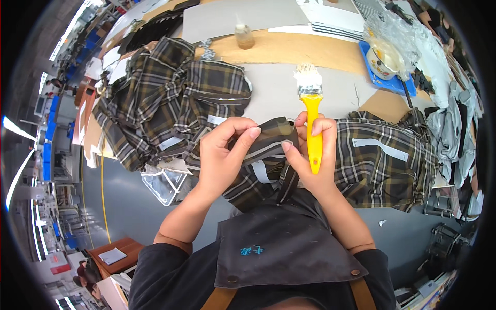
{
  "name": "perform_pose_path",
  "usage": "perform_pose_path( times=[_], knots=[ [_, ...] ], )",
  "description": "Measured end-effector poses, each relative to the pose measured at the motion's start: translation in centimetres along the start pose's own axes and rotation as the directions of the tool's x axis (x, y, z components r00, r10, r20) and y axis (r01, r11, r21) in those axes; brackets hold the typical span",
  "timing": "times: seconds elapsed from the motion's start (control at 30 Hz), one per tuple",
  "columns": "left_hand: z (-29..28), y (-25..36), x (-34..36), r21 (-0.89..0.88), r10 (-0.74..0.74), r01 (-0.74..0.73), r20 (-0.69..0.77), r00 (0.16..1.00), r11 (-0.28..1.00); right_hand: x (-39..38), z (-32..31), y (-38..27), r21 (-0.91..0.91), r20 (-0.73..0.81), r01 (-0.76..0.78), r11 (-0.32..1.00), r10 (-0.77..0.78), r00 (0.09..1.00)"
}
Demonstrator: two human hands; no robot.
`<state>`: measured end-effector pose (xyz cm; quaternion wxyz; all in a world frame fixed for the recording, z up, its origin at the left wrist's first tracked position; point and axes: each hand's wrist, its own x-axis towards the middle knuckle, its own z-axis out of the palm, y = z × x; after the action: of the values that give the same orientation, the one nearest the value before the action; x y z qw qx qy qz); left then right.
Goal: The person uses a yellow paintbrush to apply a white substance to the edges and seams of plaid fabric pieces. They handle the fabric with their left hand while painting with their right, occasionally dipping the brush into a container of white paste. The person works on multiple pieces of fabric, moving them around on the table as they apply the substance.
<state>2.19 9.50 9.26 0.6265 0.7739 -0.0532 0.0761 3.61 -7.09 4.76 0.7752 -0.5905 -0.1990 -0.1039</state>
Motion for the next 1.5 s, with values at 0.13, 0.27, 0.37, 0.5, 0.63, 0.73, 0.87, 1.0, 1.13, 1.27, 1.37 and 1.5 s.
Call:
perform_pose_path(
  times=[0.13, 0.27, 0.37, 0.5, 0.63, 0.73, 0.87, 1.0, 1.13, 1.27, 1.37, 1.5],
  knots=[
    [1.5, -0.8, 1.2, -0.226, -0.144, 0.161, 0.091, 0.985, 0.961, 0.8, -1.5, 0.1, -0.180, -0.048, 0.020, 0.983, -0.030, 0.998],
    [2.2, -0.7, 2.5, -0.269, -0.154, 0.214, 0.227, 0.962, 0.939, 1.8, -3.8, -1.7, -0.268, -0.133, 0.054, 0.962, -0.093, 0.987],
    [1.9, -1.6, 3.4, -0.216, -0.123, 0.188, 0.285, 0.951, 0.958, 2.0, -5.7, -5.2, -0.285, -0.149, 0.017, 0.958, -0.061, 0.987],
    [2.5, -0.7, 3.7, -0.310, -0.273, 0.371, 0.317, 0.908, 0.875, 2.8, -6.5, -7.9, -0.376, 0.060, 0.136, 0.917, -0.122, 0.991],
    [2.8, -0.3, 4.1, -0.400, -0.385, 0.524, 0.378, 0.842, 0.752, 4.6, -5.8, -8.9, -0.657, 0.076, 0.125, 0.743, -0.099, 0.992],
    [2.8, -0.4, 4.0, -0.424, -0.374, 0.518, 0.378, 0.847, 0.743, 5.2, -5.7, -9.5, -0.595, 0.108, 0.085, 0.799, -0.025, 0.994],
    [2.8, -0.3, 4.0, -0.441, -0.344, 0.495, 0.380, 0.859, 0.749, 5.7, -5.4, -9.0, -0.614, 0.051, 0.036, 0.789, -0.006, 0.999],
    [2.5, -0.4, 3.8, -0.439, -0.316, 0.471, 0.382, 0.869, 0.765, 6.0, -5.5, -9.2, -0.635, 0.010, -0.024, 0.772, 0.039, 0.999],
    [2.3, 0.1, 3.8, -0.443, -0.321, 0.481, 0.390, 0.863, 0.756, 6.1, -5.6, -9.7, -0.474, -0.082, -0.087, 0.876, 0.055, 0.995],
    [2.4, -0.5, 3.6, -0.450, -0.320, 0.456, 0.348, 0.881, 0.768, 5.9, -5.7, -10.3, -0.373, -0.062, -0.131, 0.919, 0.116, 0.991],
    [2.5, -0.4, 3.6, -0.460, -0.358, 0.504, 0.371, 0.857, 0.731, 5.9, -5.6, -9.9, -0.409, 0.079, -0.065, 0.910, 0.106, 0.991],
    [2.5, 0.2, 3.6, -0.486, -0.413, 0.567, 0.394, 0.821, 0.665, 6.4, -5.0, -9.4, -0.648, 0.081, 0.084, 0.757, -0.041, 0.996]
  ],
)
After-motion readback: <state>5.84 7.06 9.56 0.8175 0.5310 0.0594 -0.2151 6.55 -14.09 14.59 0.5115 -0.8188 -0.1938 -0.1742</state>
